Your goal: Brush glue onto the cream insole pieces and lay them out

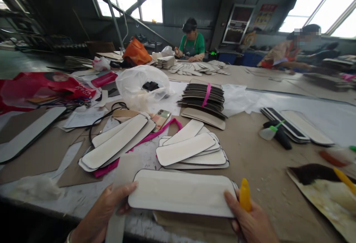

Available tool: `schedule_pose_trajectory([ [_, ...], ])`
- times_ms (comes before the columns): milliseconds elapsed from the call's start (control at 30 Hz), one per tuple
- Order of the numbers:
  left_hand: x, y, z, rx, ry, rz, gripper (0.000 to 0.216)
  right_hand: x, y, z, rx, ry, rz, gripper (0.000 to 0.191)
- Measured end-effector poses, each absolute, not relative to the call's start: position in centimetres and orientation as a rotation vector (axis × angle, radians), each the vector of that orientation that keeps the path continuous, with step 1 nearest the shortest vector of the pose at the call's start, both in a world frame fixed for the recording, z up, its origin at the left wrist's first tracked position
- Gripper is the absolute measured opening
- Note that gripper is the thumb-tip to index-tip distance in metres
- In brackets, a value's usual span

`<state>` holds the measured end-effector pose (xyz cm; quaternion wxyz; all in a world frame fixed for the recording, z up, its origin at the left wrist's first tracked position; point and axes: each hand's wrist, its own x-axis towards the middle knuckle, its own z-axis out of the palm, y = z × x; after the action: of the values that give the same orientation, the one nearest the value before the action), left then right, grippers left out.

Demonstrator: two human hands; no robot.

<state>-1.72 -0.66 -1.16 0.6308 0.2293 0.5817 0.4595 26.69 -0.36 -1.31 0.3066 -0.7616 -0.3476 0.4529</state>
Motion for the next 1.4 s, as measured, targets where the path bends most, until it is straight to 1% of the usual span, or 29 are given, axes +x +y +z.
schedule_pose_trajectory([
  [100,-1.8,0.9,-1.0,0.623,1.401,0.949,0.028,27.0,2.3,-0.2,-1.960,-1.033,1.162,0.041],
  [233,-1.4,2.8,-0.4,0.684,1.411,0.962,0.029,27.5,5.4,0.9,-1.890,-1.115,1.194,0.036],
  [367,-1.0,3.8,-0.2,0.650,1.407,0.922,0.031,27.5,7.2,1.8,-1.912,-1.173,1.123,0.036],
  [500,-0.6,4.5,-0.6,0.666,1.396,0.885,0.032,27.8,9.4,2.4,-1.963,-1.385,1.028,0.037],
  [567,-0.2,4.9,-0.8,0.691,1.394,0.892,0.033,28.2,11.0,2.5,-1.990,-1.579,0.869,0.036],
  [600,0.0,5.1,-1.0,0.703,1.401,0.903,0.033,28.4,11.8,2.5,-2.017,-1.693,0.717,0.034],
  [700,0.5,5.6,-1.4,0.700,1.439,0.938,0.034,28.3,13.1,1.9,-2.061,-1.958,0.053,0.028],
  [733,0.7,5.7,-1.5,0.693,1.441,0.947,0.034,27.8,13.1,1.6,-2.029,-2.009,-0.111,0.027],
  [767,0.8,5.7,-1.5,0.686,1.435,0.958,0.033,27.1,12.7,1.2,-1.967,-2.061,-0.195,0.025],
  [800,0.9,5.7,-1.5,0.683,1.426,0.965,0.033,26.1,12.2,0.9,-1.876,-2.139,-0.191,0.024],
  [867,0.9,5.7,-1.3,0.692,1.407,0.967,0.034,23.5,10.8,0.4,-1.652,-2.309,-0.039,0.020],
  [900,0.9,5.7,-1.2,0.704,1.403,0.958,0.034,22.0,10.0,0.3,-1.541,-2.418,0.062,0.022],
  [1000,0.8,5.6,-0.8,0.746,1.390,0.910,0.038,18.0,8.2,0.2,-1.453,-2.524,0.269,0.030],
  [1067,0.6,5.5,-0.7,0.760,1.378,0.893,0.037,16.3,7.7,0.2,-1.403,-2.564,0.322,0.031],
  [1167,0.5,5.3,-0.7,0.742,1.366,0.901,0.032,15.2,7.5,-0.2,-1.318,-2.617,0.269,0.029],
  [1267,0.5,5.3,-0.9,0.691,1.355,0.916,0.027,15.1,7.4,-0.6,-1.266,-2.636,0.118,0.025],
  [1400,0.6,5.2,-1.2,0.676,1.393,0.928,0.029,15.1,7.2,-1.1,-1.184,-2.622,-0.003,0.018],
])
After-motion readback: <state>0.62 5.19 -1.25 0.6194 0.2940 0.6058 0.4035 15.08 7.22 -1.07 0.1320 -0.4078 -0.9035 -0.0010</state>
